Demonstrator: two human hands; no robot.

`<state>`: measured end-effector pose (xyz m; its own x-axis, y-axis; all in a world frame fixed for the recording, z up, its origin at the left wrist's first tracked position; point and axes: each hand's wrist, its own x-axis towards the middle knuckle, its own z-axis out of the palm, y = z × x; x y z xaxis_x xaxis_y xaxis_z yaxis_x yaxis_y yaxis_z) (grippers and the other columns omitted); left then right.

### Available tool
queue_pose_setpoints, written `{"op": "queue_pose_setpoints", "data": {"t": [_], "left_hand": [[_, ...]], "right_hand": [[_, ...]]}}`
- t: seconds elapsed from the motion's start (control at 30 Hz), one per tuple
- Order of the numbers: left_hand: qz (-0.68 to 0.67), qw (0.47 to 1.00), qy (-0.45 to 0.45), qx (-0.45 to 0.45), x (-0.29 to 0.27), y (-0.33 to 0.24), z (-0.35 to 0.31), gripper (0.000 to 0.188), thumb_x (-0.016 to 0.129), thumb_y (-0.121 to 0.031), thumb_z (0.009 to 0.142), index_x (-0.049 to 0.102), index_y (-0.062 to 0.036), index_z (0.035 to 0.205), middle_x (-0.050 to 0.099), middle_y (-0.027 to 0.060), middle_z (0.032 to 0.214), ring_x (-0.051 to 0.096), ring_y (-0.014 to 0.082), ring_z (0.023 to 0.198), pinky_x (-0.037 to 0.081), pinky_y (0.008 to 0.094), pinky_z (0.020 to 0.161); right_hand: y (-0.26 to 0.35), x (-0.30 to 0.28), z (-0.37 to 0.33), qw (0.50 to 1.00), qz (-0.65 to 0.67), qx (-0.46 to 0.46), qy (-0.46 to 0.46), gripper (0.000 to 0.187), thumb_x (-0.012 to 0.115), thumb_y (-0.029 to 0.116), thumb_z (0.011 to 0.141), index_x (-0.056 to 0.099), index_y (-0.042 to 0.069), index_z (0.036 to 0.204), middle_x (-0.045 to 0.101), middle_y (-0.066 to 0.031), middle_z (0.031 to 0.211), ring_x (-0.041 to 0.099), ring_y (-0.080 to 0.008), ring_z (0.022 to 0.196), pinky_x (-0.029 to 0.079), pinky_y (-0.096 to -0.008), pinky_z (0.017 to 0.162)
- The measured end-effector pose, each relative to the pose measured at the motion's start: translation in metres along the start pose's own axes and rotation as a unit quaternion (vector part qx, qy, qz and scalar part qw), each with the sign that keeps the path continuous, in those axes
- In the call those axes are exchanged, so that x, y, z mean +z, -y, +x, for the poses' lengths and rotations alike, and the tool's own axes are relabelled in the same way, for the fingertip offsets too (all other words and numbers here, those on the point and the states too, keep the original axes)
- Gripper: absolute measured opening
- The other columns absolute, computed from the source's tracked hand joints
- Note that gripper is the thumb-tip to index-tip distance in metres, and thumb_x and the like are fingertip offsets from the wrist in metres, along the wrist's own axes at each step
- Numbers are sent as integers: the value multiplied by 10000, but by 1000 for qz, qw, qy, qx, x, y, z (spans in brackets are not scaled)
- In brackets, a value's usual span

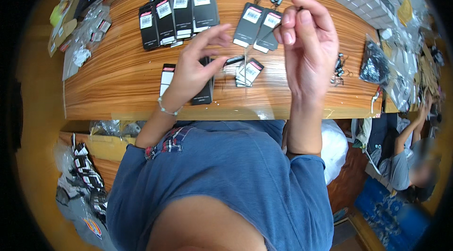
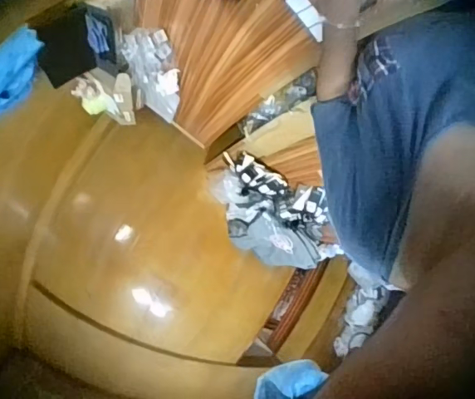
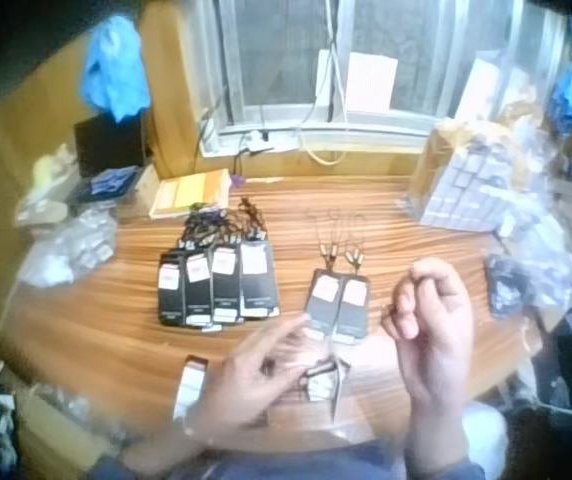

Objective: The person assembles small electronic components by attaching black cords to rectangular black cards with white labels. They repeatedly pick up a card, thread a cord through a hole, and place the assembled unit on the table among other completed items.

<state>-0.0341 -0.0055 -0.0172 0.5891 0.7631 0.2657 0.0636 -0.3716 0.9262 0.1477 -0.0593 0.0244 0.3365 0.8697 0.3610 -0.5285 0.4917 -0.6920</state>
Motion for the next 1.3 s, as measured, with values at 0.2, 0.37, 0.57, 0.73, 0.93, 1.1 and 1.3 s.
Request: {"op": "queue_pose_setpoints", "data": {"t": [0.2,0.37,0.57,0.73,0.93,1.1,1.3], "left_hand": [[233,968,51,-73,-99,43,-38,354,635,-114,749,586,-60,1096,587,91,1001,537,211,971,414,320,854],[310,934,66,-163,-123,67,-76,446,703,-157,668,596,-85,1095,533,82,1013,467,245,1022,374,346,905],[309,946,24,-99,-118,64,-76,435,716,-120,643,588,-66,1055,514,75,1010,460,258,1016,382,342,897],[22,989,-42,-141,-117,42,-69,283,650,-21,742,522,-30,994,556,56,917,562,141,872,456,242,774],[-102,989,-62,-91,-64,-12,-3,292,613,56,770,486,-16,1024,617,60,827,588,84,784,481,189,687],[-37,998,-45,-21,-21,-18,24,181,645,-20,764,560,12,921,656,107,802,633,116,751,526,228,654],[-32,999,-19,-13,-7,-30,24,173,625,-20,776,582,22,939,655,111,831,637,122,766,528,234,659]], "right_hand": [[29,-4,-22,990,-140,-30,18,407,560,73,836,420,-12,1208,502,-89,835,431,-106,639,366,-211,592],[32,-20,-21,985,-159,-59,25,209,508,36,856,522,12,1063,556,-132,789,474,-155,664,380,-265,685],[26,-19,-17,990,-136,-30,33,193,489,14,857,532,12,1045,532,-114,800,440,-149,737,363,-261,667],[26,-9,-21,979,-195,-41,36,207,496,-11,847,515,-6,1053,553,-136,836,489,-154,762,378,-246,660],[-2,25,-21,917,-396,-36,40,193,573,-38,785,494,-6,958,603,-71,746,599,-124,668,449,-214,602],[-22,30,-12,868,-493,-39,56,181,573,-20,765,490,-3,925,561,-56,674,573,-93,623,427,-220,568],[-21,26,-15,836,-542,-87,21,182,573,-43,745,487,1,900,546,-70,668,555,-124,584,433,-241,548]]}}
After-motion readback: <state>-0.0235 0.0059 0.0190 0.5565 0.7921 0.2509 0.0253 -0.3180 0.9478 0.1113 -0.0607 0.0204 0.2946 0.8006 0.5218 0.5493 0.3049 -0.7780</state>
